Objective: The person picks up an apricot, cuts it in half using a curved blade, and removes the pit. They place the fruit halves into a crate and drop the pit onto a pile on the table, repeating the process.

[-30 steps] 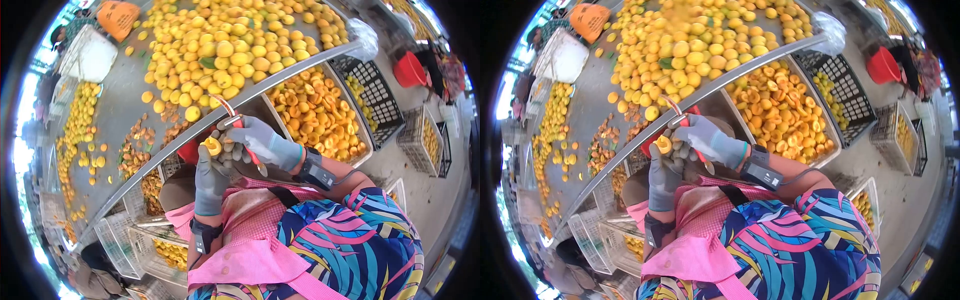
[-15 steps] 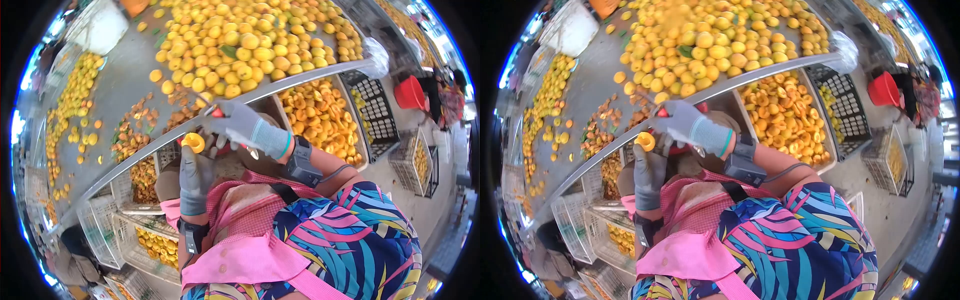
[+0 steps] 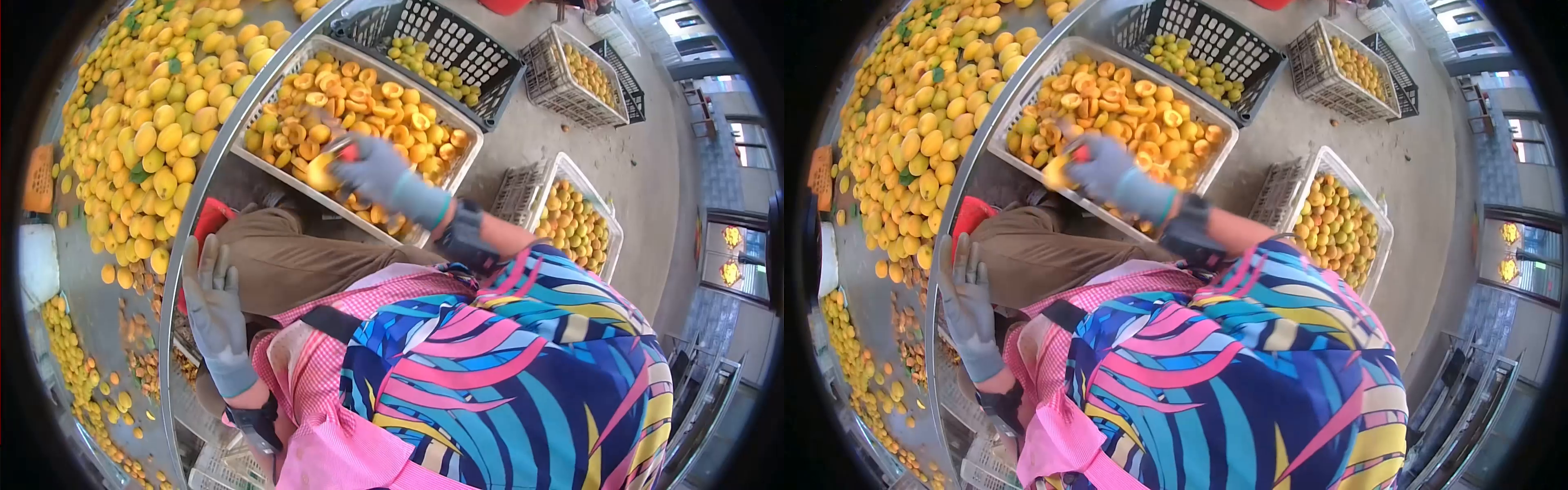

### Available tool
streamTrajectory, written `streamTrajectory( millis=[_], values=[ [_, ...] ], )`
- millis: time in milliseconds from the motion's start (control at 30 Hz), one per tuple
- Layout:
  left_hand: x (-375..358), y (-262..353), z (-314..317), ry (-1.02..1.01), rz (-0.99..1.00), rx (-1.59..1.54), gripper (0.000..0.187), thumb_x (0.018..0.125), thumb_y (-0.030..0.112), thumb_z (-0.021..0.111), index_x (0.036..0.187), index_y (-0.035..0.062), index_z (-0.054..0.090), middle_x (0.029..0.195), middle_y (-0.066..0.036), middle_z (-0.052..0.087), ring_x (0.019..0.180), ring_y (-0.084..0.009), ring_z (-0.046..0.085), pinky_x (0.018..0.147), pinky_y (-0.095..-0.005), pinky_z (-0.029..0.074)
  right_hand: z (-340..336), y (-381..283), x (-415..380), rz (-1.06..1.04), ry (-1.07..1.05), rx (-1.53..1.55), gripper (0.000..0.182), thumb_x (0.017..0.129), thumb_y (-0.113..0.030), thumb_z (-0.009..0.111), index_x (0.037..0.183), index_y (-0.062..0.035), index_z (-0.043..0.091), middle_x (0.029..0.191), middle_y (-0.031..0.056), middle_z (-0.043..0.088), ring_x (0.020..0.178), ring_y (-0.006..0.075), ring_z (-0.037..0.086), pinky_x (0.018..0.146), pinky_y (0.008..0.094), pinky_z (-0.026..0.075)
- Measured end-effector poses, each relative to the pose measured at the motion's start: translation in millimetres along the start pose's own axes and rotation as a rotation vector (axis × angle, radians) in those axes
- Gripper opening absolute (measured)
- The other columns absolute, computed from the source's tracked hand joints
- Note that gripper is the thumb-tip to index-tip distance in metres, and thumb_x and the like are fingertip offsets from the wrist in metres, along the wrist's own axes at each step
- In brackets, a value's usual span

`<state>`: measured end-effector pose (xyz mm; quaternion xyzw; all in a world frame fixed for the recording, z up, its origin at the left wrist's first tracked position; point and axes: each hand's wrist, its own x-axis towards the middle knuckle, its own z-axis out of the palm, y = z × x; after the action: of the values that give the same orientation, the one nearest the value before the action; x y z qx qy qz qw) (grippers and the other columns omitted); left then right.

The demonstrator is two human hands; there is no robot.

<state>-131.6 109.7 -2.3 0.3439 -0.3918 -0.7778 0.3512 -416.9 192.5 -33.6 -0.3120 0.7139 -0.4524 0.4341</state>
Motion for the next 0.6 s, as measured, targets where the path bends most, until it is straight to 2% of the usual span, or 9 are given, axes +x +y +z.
streamTrajectory(
  millis=[67,133,233,400,467,533,600],
  values=[
    [1.8,-1.8,-2.9,-0.015,-0.016,-0.073,0.059,0.094,0.039,0.047,0.141,0.0082,0.030,0.144,-0.013,0.031,0.132,-0.0217,0.030,0.103,-0.0314,0.028,-44.2,16.1,-3.0,0.130,0.140,-0.024,0.029,0.083,-0.015,0.061,0.109,-0.0051,0.054,0.080,0.0048,0.061,0.055,0.0095,0.060,0.041,0.0216,0.044],
    [4.1,-3.0,-0.1,0.057,-0.025,-0.183,0.056,0.094,0.036,0.047,0.139,0.0073,0.032,0.144,-0.013,0.032,0.132,-0.0210,0.031,0.101,-0.0298,0.033,-70.3,56.8,2.0,0.159,0.276,-0.171,0.029,0.076,-0.021,0.065,0.097,-0.0023,0.057,0.074,0.0114,0.062,0.063,0.0210,0.063,0.059,0.0329,0.050],
    [6.2,-3.1,0.2,0.041,-0.026,-0.246,0.054,0.095,0.034,0.047,0.139,0.0063,0.033,0.144,-0.012,0.032,0.132,-0.0213,0.031,0.101,-0.0304,0.036,-81.0,99.7,-3.7,0.278,0.259,-0.263,0.029,0.077,-0.021,0.065,0.097,-0.0024,0.057,0.076,0.0134,0.062,0.064,0.0223,0.063,0.061,0.0336,0.050],
    [6.8,-2.6,-2.0,0.023,-0.040,-0.230,0.053,0.095,0.032,0.047,0.138,0.0057,0.033,0.143,-0.012,0.033,0.131,-0.0212,0.032,0.101,-0.0314,0.037,-56.0,102.0,-20.5,0.397,0.186,-0.278,0.030,0.078,-0.021,0.064,0.102,-0.0029,0.058,0.082,0.0126,0.063,0.064,0.0219,0.063,0.060,0.0331,0.050],
    [8.0,-2.5,-0.7,0.025,-0.036,-0.223,0.053,0.094,0.032,0.048,0.138,0.0060,0.033,0.143,-0.013,0.033,0.131,-0.0211,0.033,0.101,-0.0314,0.037,-47.6,89.0,-22.4,0.432,0.047,-0.240,0.029,0.079,-0.020,0.063,0.102,-0.0028,0.058,0.083,0.0126,0.063,0.062,0.0206,0.063,0.058,0.0333,0.050],
    [7.9,-1.0,-0.8,0.048,-0.056,-0.229,0.053,0.094,0.032,0.048,0.138,0.0065,0.034,0.142,-0.013,0.035,0.130,-0.0211,0.034,0.101,-0.0314,0.037,-43.4,107.6,-9.3,0.385,0.025,-0.288,0.027,0.081,-0.020,0.061,0.102,-0.0028,0.058,0.080,0.0125,0.063,0.060,0.0194,0.063,0.055,0.0337,0.050],
    [7.5,-1.6,-4.7,0.005,-0.045,-0.250,0.052,0.095,0.033,0.047,0.138,0.0072,0.034,0.142,-0.011,0.036,0.128,-0.0205,0.036,0.101,-0.0313,0.036,-44.5,100.4,-1.0,0.298,0.099,-0.276,0.030,0.080,-0.022,0.060,0.103,-0.0032,0.058,0.079,0.0148,0.064,0.061,0.0219,0.064,0.056,0.0346,0.050]
  ],
)
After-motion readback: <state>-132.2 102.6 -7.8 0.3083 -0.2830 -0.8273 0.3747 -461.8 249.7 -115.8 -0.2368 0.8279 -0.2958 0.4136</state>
